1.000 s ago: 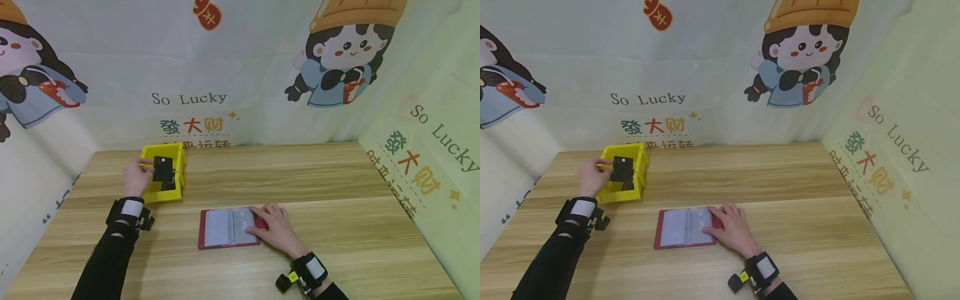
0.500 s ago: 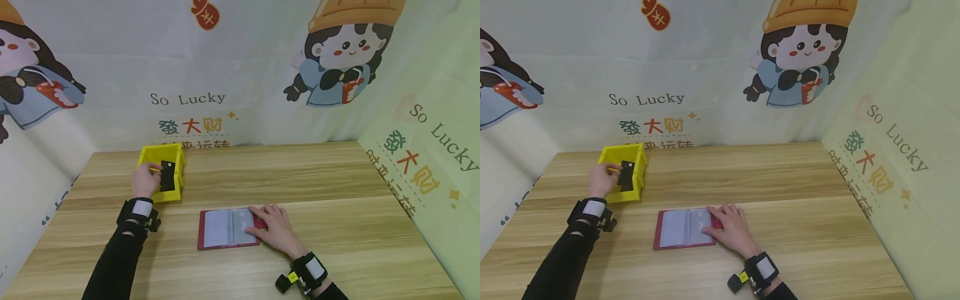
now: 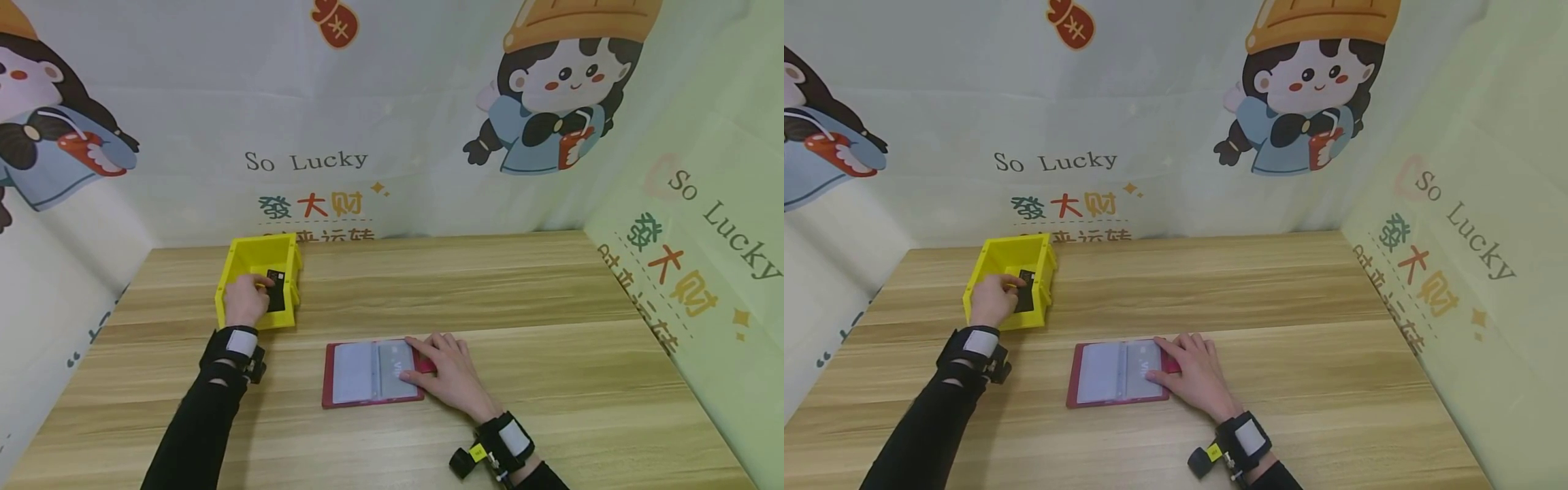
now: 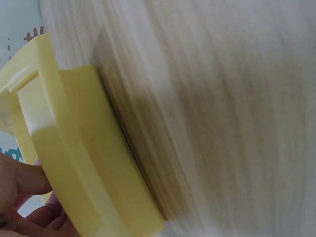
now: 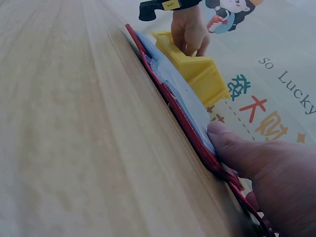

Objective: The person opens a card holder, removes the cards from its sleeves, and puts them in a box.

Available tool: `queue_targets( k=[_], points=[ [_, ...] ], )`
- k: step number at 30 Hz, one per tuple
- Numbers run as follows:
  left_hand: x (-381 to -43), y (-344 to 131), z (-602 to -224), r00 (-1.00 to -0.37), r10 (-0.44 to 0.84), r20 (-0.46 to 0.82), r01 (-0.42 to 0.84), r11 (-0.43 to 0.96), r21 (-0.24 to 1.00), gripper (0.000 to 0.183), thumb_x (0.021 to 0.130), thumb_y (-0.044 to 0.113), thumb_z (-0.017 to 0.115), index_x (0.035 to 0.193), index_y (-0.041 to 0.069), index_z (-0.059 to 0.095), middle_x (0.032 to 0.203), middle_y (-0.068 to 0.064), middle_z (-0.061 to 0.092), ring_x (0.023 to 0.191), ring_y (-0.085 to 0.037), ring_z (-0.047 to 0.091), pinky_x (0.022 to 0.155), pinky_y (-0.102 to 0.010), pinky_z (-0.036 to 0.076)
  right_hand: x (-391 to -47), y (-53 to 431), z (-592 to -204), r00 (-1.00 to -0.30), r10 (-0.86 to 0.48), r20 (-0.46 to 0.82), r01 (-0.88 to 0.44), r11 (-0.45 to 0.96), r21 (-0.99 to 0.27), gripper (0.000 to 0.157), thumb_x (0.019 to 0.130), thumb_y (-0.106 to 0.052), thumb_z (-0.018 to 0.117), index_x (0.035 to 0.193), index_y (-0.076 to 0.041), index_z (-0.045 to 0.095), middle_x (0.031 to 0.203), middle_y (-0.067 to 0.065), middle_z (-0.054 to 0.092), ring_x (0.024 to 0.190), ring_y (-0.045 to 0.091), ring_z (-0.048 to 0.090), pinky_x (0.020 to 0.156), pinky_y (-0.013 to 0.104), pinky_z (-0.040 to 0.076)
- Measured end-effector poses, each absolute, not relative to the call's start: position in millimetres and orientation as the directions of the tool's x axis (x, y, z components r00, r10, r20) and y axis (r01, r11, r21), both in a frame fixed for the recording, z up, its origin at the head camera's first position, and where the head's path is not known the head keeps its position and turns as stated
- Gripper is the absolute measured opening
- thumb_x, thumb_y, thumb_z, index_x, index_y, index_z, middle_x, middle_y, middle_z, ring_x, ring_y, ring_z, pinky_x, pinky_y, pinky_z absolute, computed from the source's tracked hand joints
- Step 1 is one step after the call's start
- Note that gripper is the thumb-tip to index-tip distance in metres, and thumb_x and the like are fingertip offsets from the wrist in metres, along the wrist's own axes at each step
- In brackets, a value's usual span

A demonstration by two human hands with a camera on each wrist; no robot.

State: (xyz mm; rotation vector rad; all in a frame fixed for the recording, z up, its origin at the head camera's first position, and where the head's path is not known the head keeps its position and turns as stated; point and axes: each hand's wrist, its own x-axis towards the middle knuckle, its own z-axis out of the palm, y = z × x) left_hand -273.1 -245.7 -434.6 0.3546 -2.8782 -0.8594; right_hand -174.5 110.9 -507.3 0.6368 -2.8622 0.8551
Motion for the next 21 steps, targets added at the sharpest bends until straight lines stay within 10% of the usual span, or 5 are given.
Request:
queue_targets(
  k=[21],
  points=[
    [-262.9, -245.0, -440.7, -0.997, -0.079, 0.000, -0.070, 0.882, 0.466, 0.036, 0.096, 0.002, 0.045, 0.120, -0.015, 0.064, 0.122, -0.036, 0.063, 0.108, -0.046, 0.060, 0.094, -0.055, 0.048, -173.6, 110.1, -506.3, -0.911, -0.362, 0.199, -0.412, 0.754, -0.511, 0.059, 0.086, -0.046, 0.076, 0.137, -0.018, 0.063, 0.089, -0.006, 0.049, 0.086, 0.011, 0.036, 0.082, 0.033, 0.024]
  ],
)
